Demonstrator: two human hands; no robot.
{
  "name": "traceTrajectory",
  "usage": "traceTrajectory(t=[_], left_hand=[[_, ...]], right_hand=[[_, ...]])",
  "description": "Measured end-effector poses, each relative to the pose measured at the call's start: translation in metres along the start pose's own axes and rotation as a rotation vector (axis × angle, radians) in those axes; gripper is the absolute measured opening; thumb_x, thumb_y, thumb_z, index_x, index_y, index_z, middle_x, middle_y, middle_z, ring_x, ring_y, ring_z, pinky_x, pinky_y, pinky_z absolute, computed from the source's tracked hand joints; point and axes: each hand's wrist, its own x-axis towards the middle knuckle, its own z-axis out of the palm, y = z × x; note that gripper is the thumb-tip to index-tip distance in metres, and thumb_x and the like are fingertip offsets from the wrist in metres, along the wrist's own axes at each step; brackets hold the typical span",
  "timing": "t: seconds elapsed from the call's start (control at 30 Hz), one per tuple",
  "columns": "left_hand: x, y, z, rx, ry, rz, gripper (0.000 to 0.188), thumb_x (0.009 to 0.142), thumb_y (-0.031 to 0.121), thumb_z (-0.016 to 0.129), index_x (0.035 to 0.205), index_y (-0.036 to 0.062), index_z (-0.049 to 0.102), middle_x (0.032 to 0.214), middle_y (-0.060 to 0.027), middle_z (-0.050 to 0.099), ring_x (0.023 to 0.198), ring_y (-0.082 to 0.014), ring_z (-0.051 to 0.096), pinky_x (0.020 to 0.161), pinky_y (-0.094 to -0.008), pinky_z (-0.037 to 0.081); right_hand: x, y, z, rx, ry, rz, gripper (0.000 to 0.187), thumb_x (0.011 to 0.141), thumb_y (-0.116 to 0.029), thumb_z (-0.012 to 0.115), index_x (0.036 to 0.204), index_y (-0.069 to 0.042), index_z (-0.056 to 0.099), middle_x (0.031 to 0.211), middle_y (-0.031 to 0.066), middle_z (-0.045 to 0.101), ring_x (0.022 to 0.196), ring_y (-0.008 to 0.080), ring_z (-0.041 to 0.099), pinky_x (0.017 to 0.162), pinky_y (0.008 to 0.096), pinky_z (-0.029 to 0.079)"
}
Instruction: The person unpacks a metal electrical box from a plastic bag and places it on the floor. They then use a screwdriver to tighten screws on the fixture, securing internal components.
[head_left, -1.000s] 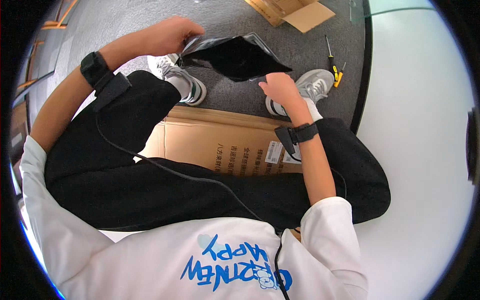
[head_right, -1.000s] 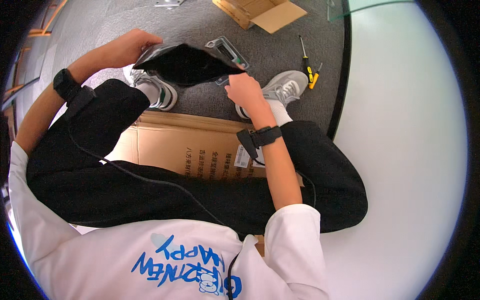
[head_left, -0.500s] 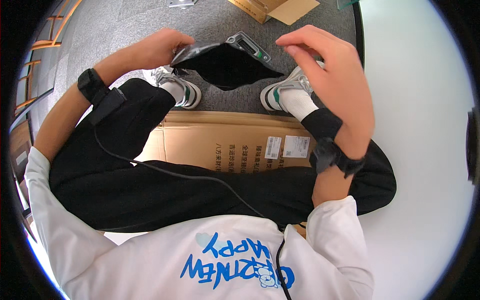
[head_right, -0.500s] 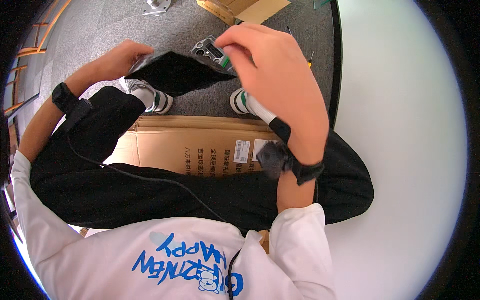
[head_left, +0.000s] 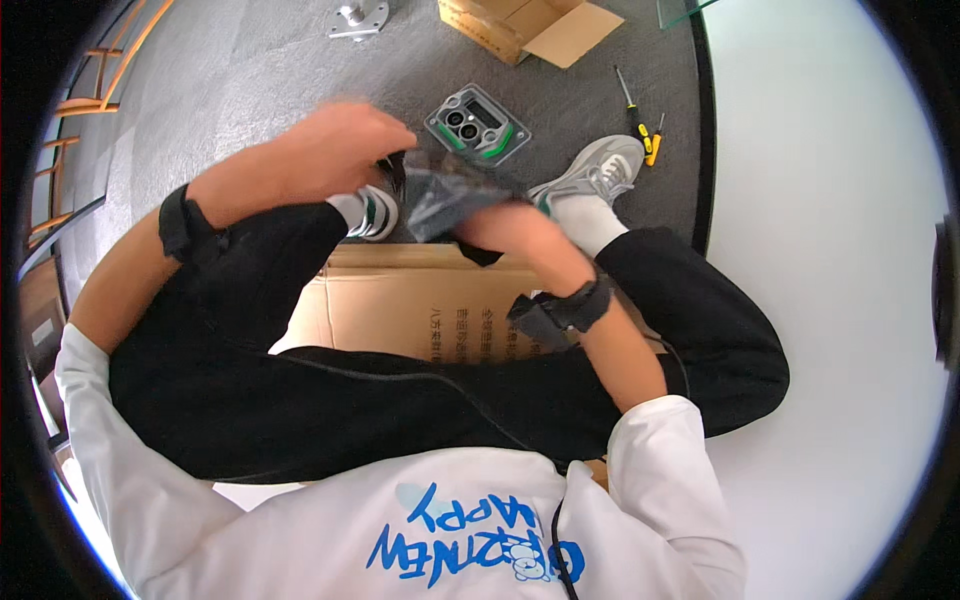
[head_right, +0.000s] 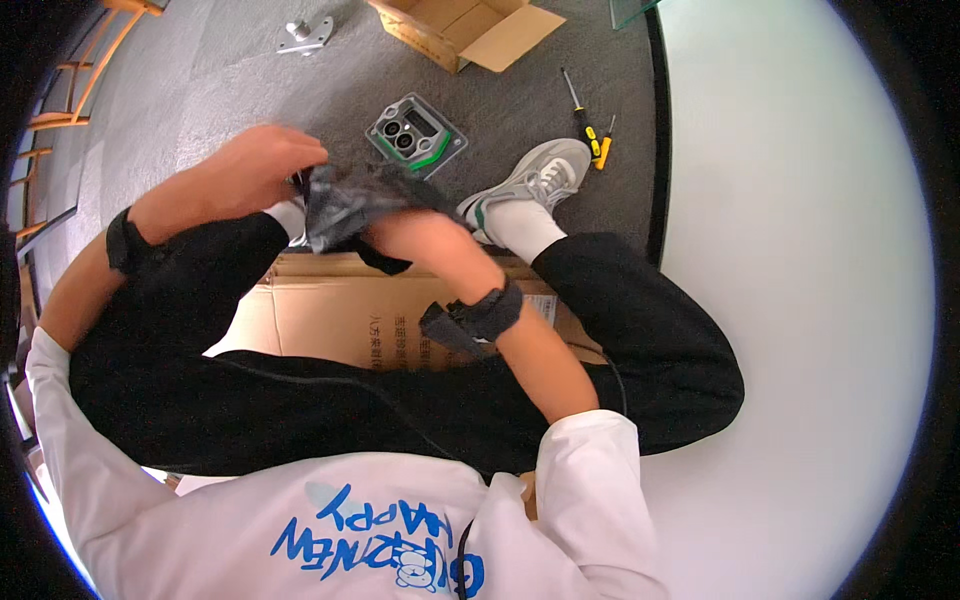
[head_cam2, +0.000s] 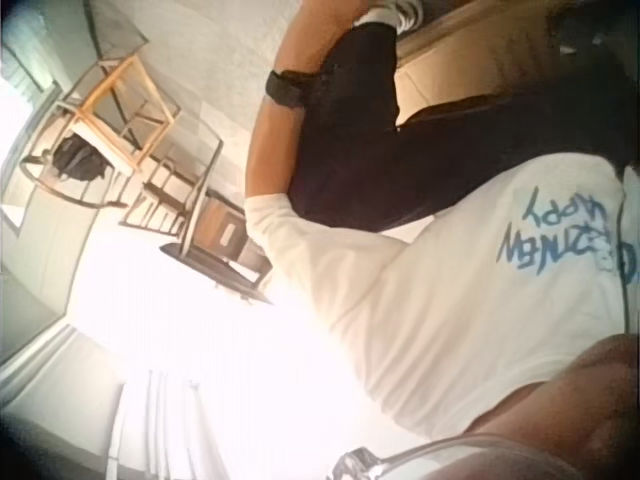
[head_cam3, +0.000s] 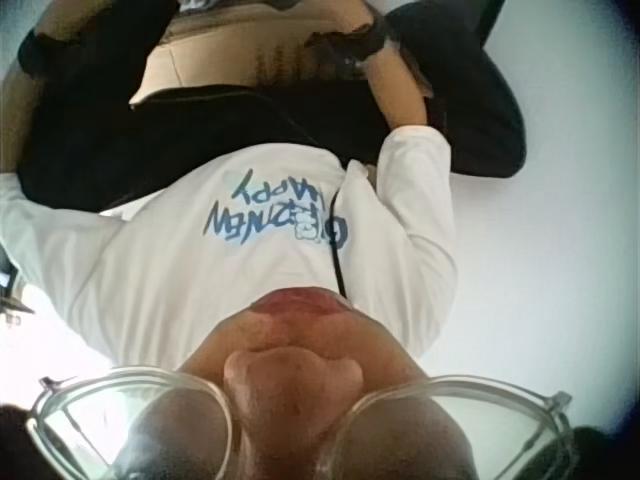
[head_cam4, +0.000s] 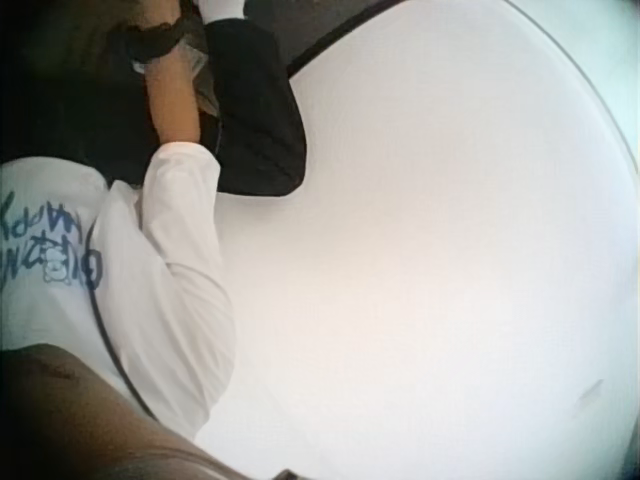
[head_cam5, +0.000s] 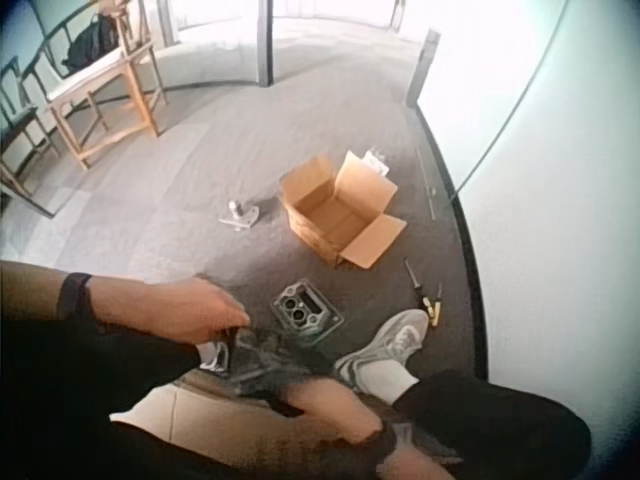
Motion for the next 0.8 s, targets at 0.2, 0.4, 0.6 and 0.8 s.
traceTrajectory(t=[0.2, 0.4, 0.6, 0.8], left_hand=[[0.005, 0.013, 0.004, 0.005, 0.060, 0.114, 0.023, 0.075, 0.009, 0.075, 0.093, 0.0055, 0.060, 0.091, -0.0124, 0.062, 0.094, -0.0382, 0.064, 0.078, -0.0504, 0.052], [0.011, 0.025, 0.006, -0.048, 0.019, 0.143, 0.026, 0.081, 0.018, 0.077, 0.094, 0.0072, 0.057, 0.091, -0.0111, 0.061, 0.095, -0.0369, 0.064, 0.076, -0.0495, 0.052], [0.018, 0.017, 0.008, -0.032, -0.088, 0.017, 0.025, 0.083, 0.019, 0.078, 0.096, 0.0051, 0.061, 0.094, -0.0135, 0.066, 0.095, -0.0399, 0.067, 0.079, -0.0517, 0.054], [0.008, -0.017, 0.018, 0.060, -0.156, -0.136, 0.027, 0.083, 0.018, 0.077, 0.104, 0.0055, 0.065, 0.102, -0.0150, 0.069, 0.099, -0.0413, 0.067, 0.081, -0.0529, 0.055]], right_hand=[[-0.004, 0.011, 0.054, 0.219, 0.172, -0.066, 0.028, 0.096, -0.014, 0.055, 0.118, 0.000, 0.065, 0.111, 0.0265, 0.070, 0.102, 0.0404, 0.068, 0.091, 0.0454, 0.054], [0.022, 0.014, 0.098, 0.543, 0.388, -0.199, 0.029, 0.097, -0.014, 0.054, 0.119, 0.002, 0.065, 0.115, 0.0263, 0.069, 0.104, 0.0387, 0.067, 0.094, 0.0450, 0.053], [0.035, 0.017, 0.099, 0.734, 0.548, -0.204, 0.029, 0.098, -0.015, 0.053, 0.119, 0.003, 0.065, 0.118, 0.0262, 0.068, 0.107, 0.0371, 0.067, 0.096, 0.0447, 0.052], [0.011, 0.015, 0.008, 0.174, 0.352, 0.053, 0.019, 0.095, -0.013, 0.058, 0.103, 0.002, 0.067, 0.102, 0.0273, 0.069, 0.098, 0.0460, 0.065, 0.085, 0.0476, 0.054]])
